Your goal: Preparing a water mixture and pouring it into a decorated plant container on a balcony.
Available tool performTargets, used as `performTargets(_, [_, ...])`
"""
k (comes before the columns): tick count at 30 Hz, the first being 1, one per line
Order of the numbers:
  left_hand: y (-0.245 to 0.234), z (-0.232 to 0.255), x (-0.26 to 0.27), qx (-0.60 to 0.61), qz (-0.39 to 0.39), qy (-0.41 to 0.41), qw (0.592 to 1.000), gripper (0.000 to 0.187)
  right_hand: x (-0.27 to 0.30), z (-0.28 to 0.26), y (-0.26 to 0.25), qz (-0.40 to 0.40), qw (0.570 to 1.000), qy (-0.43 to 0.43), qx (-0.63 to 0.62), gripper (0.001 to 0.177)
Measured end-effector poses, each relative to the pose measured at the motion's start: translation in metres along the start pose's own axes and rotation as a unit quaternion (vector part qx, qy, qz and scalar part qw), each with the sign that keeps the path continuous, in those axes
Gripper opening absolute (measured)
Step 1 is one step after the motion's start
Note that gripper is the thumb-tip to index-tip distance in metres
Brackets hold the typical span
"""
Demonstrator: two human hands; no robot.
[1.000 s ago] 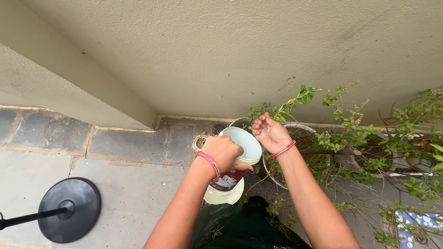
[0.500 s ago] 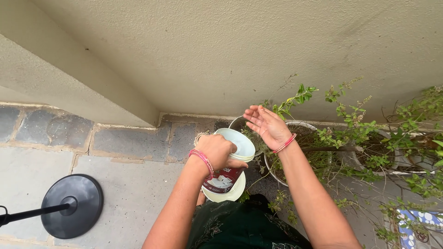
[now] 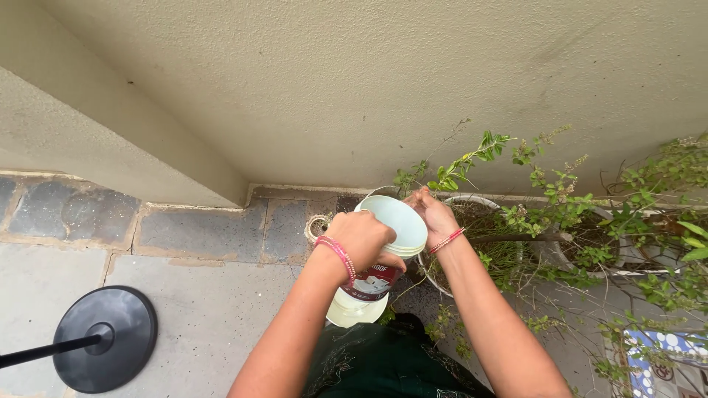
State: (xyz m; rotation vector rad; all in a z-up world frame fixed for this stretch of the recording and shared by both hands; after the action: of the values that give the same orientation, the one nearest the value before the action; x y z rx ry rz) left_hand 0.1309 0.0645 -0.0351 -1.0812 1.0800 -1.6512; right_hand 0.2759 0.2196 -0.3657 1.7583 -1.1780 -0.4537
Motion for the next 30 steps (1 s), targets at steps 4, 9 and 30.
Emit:
performTargets(4, [0.013,-0.029,0.01,0.02,0.023,-0.014,0.999,0.053,0.059,-0.051,0.134,0.16,0.977,-0.019,0.138,0.021])
performTargets(9, [0.006,-0.052,0.011,0.061,0.089,-0.021,0.994,0.043,0.103,-0.069,0.249,-0.101,0.829,-0.012,0.549,0.058])
performTargets(30, [0.045,-0.127,0.028,0.373,0.28,0.005,0.885,0.033,0.18,-0.096,0.37,-0.083,0.355,-0.235,0.901,0.037])
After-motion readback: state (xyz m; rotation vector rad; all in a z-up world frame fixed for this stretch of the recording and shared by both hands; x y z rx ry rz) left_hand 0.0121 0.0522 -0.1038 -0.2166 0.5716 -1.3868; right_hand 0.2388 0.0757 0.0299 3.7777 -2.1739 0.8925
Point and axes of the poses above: each hand's wrist, its own x-axis away from the middle knuckle, its own y-axis out of the palm, z = x × y, the point moved 7 cm from there along -x, towards the middle knuckle, and after that the axes turned 8 degrees about -y, right-handed, at the moved point
